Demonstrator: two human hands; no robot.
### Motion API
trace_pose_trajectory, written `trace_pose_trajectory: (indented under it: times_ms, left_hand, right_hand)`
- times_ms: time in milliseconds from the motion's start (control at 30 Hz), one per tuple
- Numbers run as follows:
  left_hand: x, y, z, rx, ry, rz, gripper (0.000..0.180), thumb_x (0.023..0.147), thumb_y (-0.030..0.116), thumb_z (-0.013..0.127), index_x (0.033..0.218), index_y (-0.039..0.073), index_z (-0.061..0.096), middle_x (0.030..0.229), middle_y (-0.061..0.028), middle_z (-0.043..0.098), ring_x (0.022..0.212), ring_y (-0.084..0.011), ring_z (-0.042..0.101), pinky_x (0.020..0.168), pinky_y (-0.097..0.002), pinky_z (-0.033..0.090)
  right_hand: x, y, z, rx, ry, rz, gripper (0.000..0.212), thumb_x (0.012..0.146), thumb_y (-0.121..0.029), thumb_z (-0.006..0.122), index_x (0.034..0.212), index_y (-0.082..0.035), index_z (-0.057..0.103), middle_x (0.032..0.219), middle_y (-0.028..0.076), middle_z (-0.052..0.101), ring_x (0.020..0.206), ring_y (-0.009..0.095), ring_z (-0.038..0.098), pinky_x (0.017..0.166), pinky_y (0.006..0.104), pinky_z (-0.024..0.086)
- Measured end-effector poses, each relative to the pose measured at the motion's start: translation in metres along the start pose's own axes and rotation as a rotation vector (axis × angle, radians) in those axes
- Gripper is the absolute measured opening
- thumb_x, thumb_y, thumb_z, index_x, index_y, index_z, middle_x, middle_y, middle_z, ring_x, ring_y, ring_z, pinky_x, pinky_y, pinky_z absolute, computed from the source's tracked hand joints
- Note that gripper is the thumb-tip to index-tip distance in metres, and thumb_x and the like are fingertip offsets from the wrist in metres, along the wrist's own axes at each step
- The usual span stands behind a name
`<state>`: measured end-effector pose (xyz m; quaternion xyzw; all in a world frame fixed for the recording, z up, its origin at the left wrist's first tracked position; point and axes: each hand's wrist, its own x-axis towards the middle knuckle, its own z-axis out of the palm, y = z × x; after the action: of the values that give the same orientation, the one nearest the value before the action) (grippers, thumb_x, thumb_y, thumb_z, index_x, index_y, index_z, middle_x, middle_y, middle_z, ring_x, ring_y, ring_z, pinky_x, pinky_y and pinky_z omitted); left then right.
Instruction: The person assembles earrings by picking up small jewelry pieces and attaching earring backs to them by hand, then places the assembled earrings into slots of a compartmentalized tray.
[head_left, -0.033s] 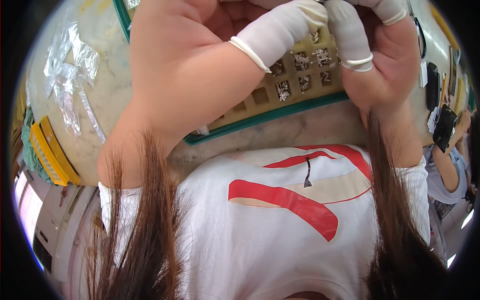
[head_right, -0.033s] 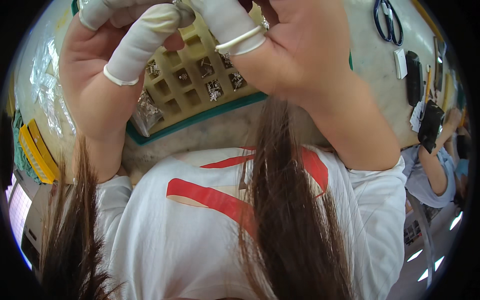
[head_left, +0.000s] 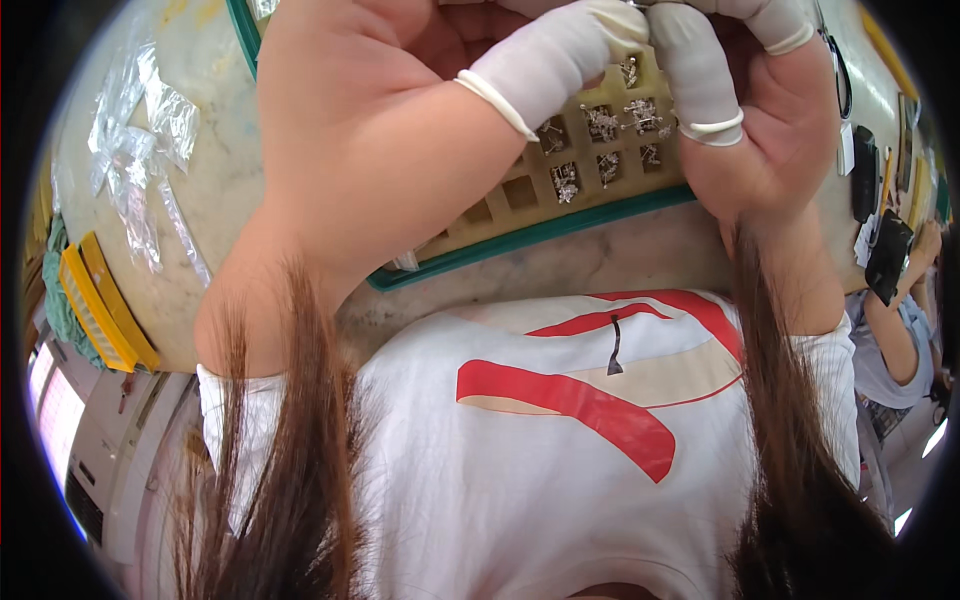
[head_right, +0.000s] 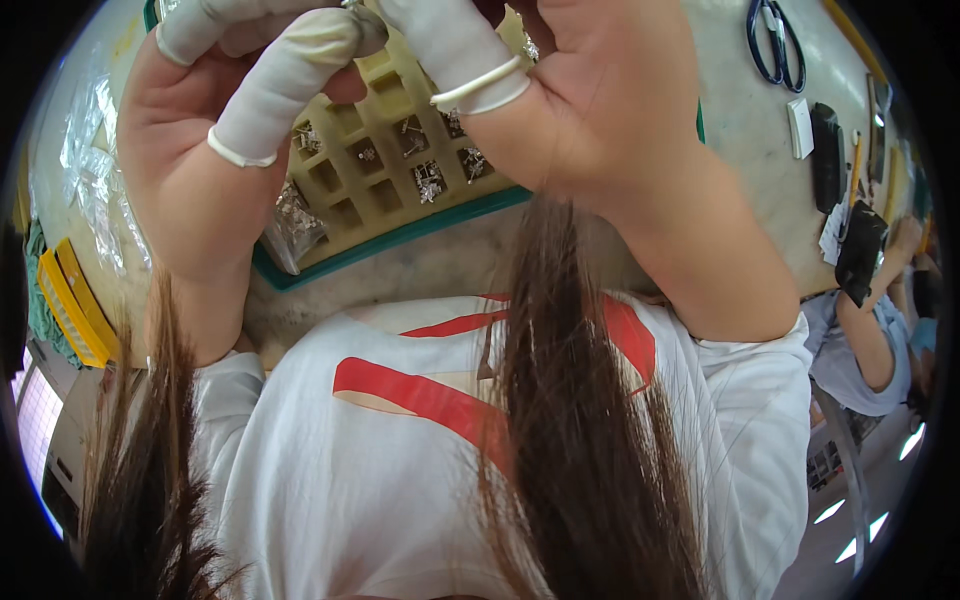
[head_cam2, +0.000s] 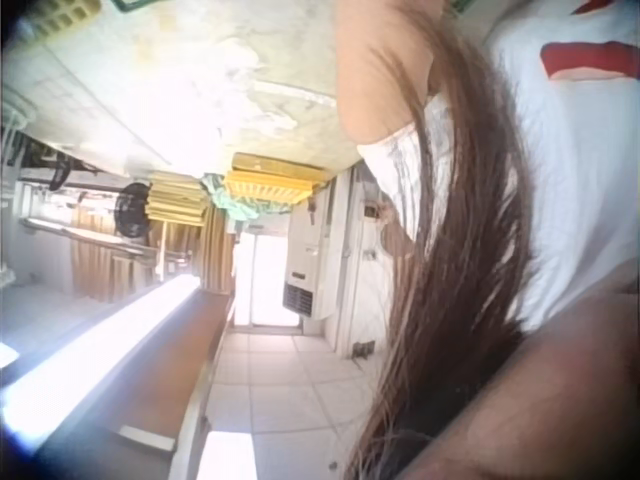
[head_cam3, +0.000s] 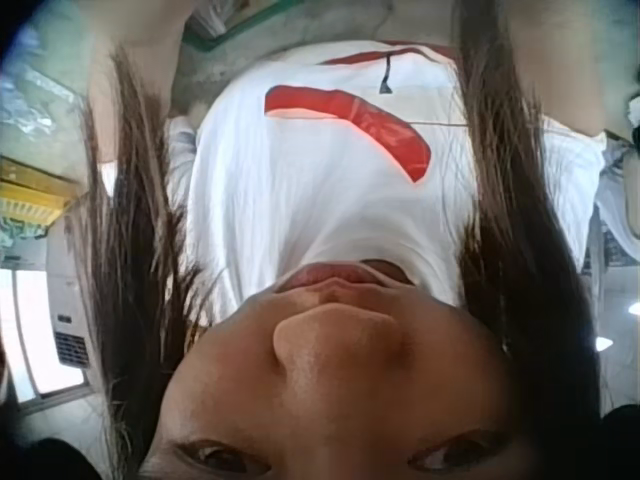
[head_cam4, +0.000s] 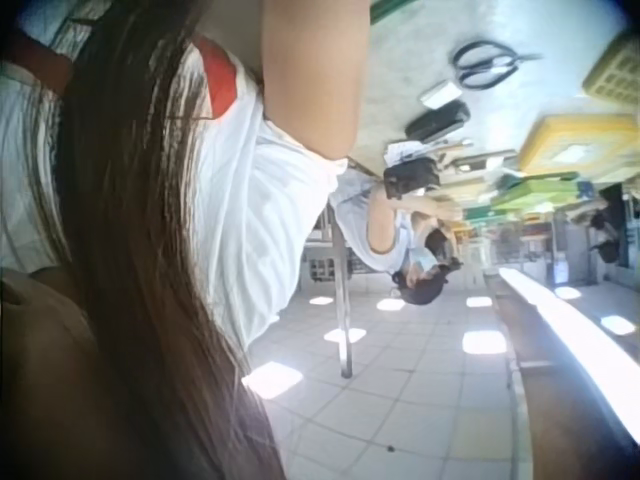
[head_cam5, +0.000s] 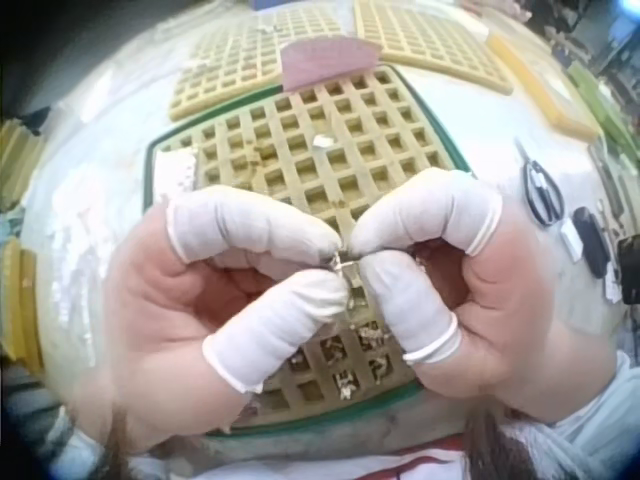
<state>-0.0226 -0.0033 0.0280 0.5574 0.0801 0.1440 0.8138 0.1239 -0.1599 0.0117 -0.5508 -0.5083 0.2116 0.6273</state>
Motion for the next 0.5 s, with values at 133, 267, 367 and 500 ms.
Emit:
trace_pose_trajectory:
  times_ms: [133,267,367,500]
  left_hand:
    - [0.001,-0.003,0.001,0.060,-0.010,0.079,0.020,0.091,-0.008,0.067,0.110,-0.002,0.063,0.114,-0.0173,0.070,0.106,-0.0193,0.068,0.094,-0.0339,0.055]
    - [0.005,-0.012,0.000,0.061,-0.039,0.151,0.020,0.091,-0.009,0.066,0.110,-0.002,0.062,0.115,-0.0181,0.069,0.109,-0.0207,0.067,0.096,-0.0343,0.055]
    - [0.004,-0.017,0.001,0.148,-0.029,0.261,0.022,0.091,-0.009,0.066,0.112,-0.002,0.062,0.115,-0.0168,0.069,0.108,-0.0199,0.067,0.095,-0.0332,0.055]
    - [-0.007,-0.027,0.001,0.261,0.086,0.519,0.029,0.091,-0.011,0.065,0.118,-0.003,0.064,0.109,-0.0110,0.072,0.103,-0.0165,0.069,0.091,-0.0286,0.056]
  right_hand:
    - [-0.001,-0.004,-0.004,-0.152,-0.052,-0.019,0.017,0.099,-0.004,0.060,0.114,0.002,0.056,0.104,0.009,0.063,0.097,0.014,0.061,0.088,0.0281,0.050]
    - [-0.004,0.003,-0.007,-0.069,-0.033,-0.002,0.015,0.099,-0.006,0.061,0.112,0.001,0.058,0.101,0.008,0.063,0.094,0.014,0.062,0.085,0.0276,0.050]
    - [-0.005,-0.007,-0.010,-0.121,-0.049,0.080,0.014,0.099,-0.006,0.062,0.111,0.000,0.059,0.099,0.008,0.063,0.092,0.014,0.062,0.083,0.0275,0.050]
    - [-0.007,-0.011,-0.005,-0.009,-0.043,0.110,0.015,0.098,-0.006,0.063,0.111,0.000,0.060,0.103,0.009,0.064,0.096,0.015,0.063,0.087,0.0284,0.050]
